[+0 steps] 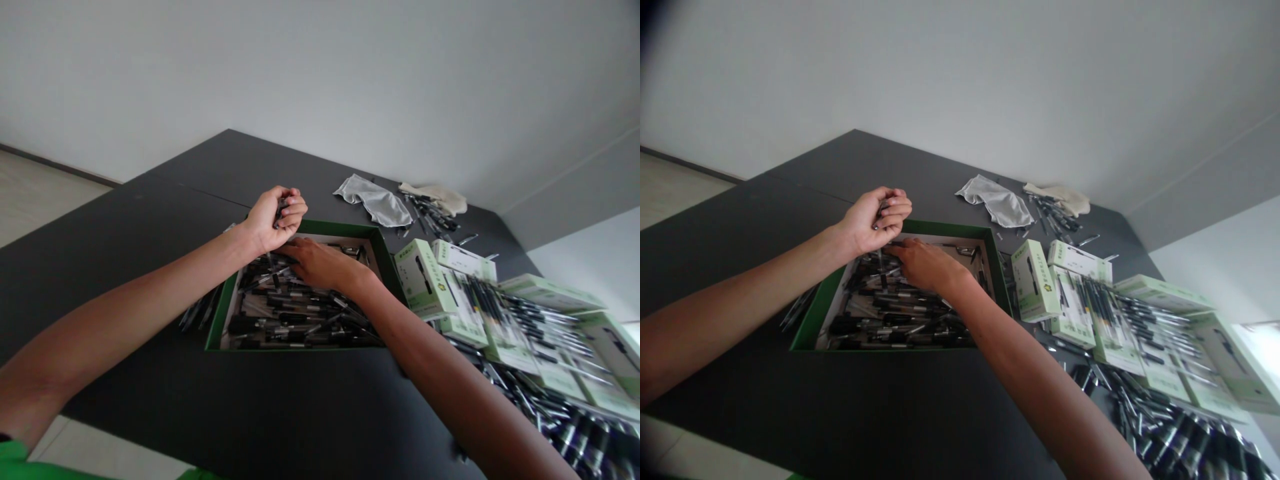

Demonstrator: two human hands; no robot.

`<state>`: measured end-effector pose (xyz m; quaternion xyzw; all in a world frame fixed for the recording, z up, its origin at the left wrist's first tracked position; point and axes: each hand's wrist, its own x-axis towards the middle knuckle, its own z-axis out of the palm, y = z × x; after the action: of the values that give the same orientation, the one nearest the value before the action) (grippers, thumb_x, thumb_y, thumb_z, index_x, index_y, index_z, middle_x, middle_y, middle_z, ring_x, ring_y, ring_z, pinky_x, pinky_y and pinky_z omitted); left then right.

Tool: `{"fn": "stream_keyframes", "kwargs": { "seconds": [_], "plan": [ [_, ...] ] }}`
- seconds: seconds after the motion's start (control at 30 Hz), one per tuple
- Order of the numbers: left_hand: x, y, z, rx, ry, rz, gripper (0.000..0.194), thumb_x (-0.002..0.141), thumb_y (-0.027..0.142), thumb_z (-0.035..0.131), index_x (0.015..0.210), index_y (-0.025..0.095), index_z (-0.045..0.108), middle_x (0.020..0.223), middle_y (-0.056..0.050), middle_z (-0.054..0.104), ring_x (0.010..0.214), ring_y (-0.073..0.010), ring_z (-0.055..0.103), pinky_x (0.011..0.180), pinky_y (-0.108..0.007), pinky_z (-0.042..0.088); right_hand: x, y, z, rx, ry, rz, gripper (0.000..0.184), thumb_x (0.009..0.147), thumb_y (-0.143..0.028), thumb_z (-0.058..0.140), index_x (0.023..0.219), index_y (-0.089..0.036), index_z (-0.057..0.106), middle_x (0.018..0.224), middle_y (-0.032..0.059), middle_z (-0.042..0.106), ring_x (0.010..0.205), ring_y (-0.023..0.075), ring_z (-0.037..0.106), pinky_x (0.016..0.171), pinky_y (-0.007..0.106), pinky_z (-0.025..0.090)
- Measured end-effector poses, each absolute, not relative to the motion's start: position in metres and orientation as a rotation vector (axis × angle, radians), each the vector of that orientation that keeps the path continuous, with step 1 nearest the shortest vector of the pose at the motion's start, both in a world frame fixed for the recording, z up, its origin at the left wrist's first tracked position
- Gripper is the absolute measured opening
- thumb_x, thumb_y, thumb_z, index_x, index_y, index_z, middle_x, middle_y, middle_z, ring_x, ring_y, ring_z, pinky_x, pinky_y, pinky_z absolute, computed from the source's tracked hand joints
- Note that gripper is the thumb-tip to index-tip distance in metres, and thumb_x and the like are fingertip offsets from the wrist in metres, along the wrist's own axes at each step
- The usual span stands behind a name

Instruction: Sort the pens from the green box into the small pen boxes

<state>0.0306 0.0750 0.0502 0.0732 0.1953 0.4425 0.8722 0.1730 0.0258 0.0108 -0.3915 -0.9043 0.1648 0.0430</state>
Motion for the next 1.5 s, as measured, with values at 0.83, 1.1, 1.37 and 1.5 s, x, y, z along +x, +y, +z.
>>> {"fn": "stream_keyframes", "kwargs": {
  "seconds": [0.83,1.1,1.37,1.5],
  "plan": [
    [0.03,0.077,0.048,0.135,0.395,0.909,0.031,0.097,0.005,0.036,0.072,0.019,0.047,0.051,0.006,0.039,0.032,-0.0054,0.035,0.026,-0.014,0.018,0.176,0.022,0.026,-1.241,-2.87,0.646,0.028,0.091,-0.008,0.051,0.095,-0.017,0.077,0.095,0.0066,0.079,0.083,0.0187,0.07,0.074,0.027,0.046],
    [0.03,0.078,0.046,0.154,0.387,0.911,0.031,0.097,0.005,0.035,0.073,0.019,0.047,0.052,0.006,0.04,0.032,-0.0052,0.035,0.026,-0.014,0.018,0.18,0.026,0.021,-1.262,-2.747,0.553,0.031,0.094,-0.008,0.048,0.108,-0.016,0.075,0.092,0.008,0.078,0.083,0.019,0.071,0.076,0.027,0.043],
    [0.031,0.075,0.049,0.141,0.406,0.915,0.03,0.096,0.004,0.038,0.072,0.019,0.048,0.051,0.006,0.039,0.032,-0.0057,0.034,0.025,-0.014,0.018,0.183,0.029,0.02,-1.37,-2.673,0.443,0.032,0.096,-0.009,0.048,0.113,-0.015,0.074,0.104,0.0116,0.079,0.096,0.0218,0.074,0.085,0.029,0.047],
    [0.031,0.074,0.05,0.144,0.412,0.917,0.03,0.096,0.004,0.038,0.072,0.019,0.048,0.051,0.007,0.039,0.032,-0.0057,0.034,0.025,-0.014,0.018,0.184,0.03,0.018,-1.425,-2.678,0.426,0.033,0.096,-0.009,0.049,0.117,-0.015,0.074,0.106,0.0125,0.079,0.1,0.0226,0.074,0.088,0.03,0.049]
  ]
}}
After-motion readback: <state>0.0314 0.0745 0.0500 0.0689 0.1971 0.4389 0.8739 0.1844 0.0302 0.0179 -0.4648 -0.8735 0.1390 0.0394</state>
